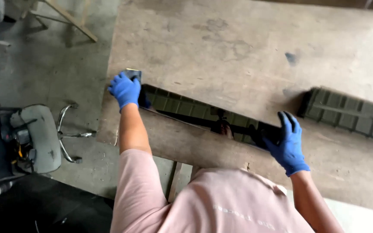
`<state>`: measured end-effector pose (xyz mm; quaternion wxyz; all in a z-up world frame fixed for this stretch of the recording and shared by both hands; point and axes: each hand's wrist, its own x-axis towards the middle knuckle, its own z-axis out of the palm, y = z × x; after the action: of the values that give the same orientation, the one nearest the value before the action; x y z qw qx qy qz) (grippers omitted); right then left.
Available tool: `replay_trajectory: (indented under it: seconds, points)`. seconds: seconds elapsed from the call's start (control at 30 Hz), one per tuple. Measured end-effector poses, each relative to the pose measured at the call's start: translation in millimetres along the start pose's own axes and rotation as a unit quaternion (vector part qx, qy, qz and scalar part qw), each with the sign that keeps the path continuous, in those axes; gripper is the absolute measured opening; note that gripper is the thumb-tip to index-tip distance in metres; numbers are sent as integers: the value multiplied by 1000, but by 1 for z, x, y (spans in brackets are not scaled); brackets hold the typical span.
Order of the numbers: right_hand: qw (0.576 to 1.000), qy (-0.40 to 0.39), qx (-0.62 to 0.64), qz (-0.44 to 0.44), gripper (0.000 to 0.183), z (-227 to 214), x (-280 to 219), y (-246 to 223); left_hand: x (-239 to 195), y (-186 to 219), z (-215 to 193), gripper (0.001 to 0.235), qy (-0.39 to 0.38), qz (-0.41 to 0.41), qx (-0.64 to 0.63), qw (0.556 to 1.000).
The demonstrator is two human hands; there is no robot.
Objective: Sanding the sharp edges of glass strips using a hand-held sanding block on a workbench
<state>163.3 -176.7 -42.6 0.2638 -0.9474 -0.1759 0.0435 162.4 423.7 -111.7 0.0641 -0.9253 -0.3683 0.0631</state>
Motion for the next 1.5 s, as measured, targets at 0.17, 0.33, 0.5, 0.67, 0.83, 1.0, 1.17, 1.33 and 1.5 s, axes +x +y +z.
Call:
replay_trajectory:
  seconds: [0.17,0.33,0.5,0.67,0.83,1.0,1.17,1.33,1.5]
  points:
    - [977,44,134,159,69,-42,-27,-2,51,-40,39,37,43,-87,-301,949]
    - [926,58,334,167,62,-58,-29,3,18,44,-60,13,77,-65,-731,675]
    - [793,-3,584,173,98,-99,-7,-43,-167,243,-125,27,-116,177,-761,613]
    - [925,49,358,118,34,-120,7,-9,-313,345,-181,28,-219,342,-748,525]
    - [865,130,438,208,23,-142,-57,139,-353,415,-207,29,-236,417,-679,556]
    - [756,287,538,239,11,-251,-104,334,-346,520,-186,41,50,530,-471,703]
    - [695,395,483,357,19,-324,-129,540,-302,583,-103,47,61,524,-129,840]
    - [795,300,337,406,24,-288,-111,566,-292,591,-87,34,142,520,-99,836]
    - [798,280,337,415,27,-265,-94,582,-291,605,-100,46,163,485,-72,856]
